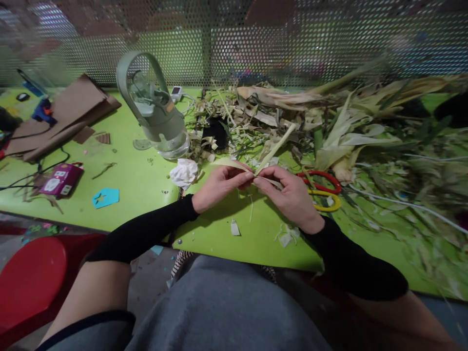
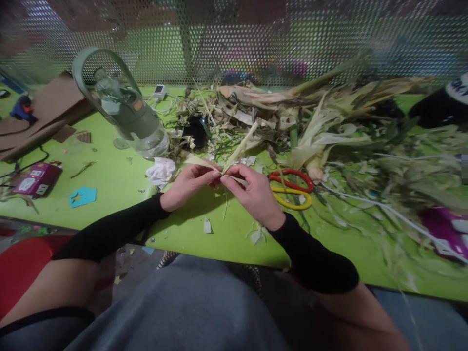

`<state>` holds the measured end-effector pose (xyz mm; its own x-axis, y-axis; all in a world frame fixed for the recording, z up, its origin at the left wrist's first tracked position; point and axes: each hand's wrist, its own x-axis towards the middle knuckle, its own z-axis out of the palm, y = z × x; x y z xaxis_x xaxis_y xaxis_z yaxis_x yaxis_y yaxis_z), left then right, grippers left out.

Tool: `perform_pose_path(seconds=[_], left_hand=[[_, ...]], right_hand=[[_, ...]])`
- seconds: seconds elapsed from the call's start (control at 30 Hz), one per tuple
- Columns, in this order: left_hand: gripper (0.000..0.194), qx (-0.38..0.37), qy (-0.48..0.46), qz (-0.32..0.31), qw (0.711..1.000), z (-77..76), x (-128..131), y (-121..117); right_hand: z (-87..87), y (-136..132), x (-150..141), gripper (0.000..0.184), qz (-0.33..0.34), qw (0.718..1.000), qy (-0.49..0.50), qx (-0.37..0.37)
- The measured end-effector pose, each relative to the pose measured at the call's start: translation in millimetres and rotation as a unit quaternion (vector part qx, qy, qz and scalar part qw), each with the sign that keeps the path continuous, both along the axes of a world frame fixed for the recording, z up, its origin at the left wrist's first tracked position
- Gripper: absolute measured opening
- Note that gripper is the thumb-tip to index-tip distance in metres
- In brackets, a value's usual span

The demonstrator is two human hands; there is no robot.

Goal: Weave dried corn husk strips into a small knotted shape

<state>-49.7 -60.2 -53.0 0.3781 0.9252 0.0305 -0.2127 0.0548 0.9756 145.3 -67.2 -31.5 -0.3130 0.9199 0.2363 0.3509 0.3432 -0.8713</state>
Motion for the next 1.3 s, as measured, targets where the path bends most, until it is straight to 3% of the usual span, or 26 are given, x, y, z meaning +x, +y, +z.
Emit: perform_pose_path(seconds=[0.2, 0.33, 0.6, 0.77, 0.93, 1.1, 1.3], left_hand=[[0.02, -0.058, 0.026, 0.017, 0.998, 0.7, 1, -3], [0.014, -0.073, 0.052, -0.006, 0.996, 2.0, 1, -2], [0.019, -0.028, 0.036, -0.008, 0.999, 1.3, 1, -4], [0.014, -0.007, 0.033, -0.013, 0.999, 2.4, -2, -3], [0.024, 0.028, 0.025, -0.034, 0.999, -0.4, -5, 1], [0.035, -0.01, 0.012, -0.069, 0.997, -4.4, -2, 1], [0.022, -0.056, -0.003, -0.001, 0.998, -0.4, 2, -1]], right_hand=[[-1.9, 3, 2, 0.018, 0.005, 0.998, -0.067, -0.004], [-3.7, 3, 1, 0.017, 0.028, 0.998, -0.048, -0.037], [-2.6, 0, 2, 0.026, 0.022, 0.99, 0.034, -0.134], [-2.5, 0, 1, 0.029, 0.017, 0.985, 0.07, -0.156], [-6.7, 3, 2, 0.031, 0.018, 0.981, 0.082, -0.176], [-11.6, 4, 1, 0.034, 0.021, 0.98, 0.078, -0.181], [-9.2, 3, -3, 0.027, -0.001, 0.982, 0.116, -0.148]])
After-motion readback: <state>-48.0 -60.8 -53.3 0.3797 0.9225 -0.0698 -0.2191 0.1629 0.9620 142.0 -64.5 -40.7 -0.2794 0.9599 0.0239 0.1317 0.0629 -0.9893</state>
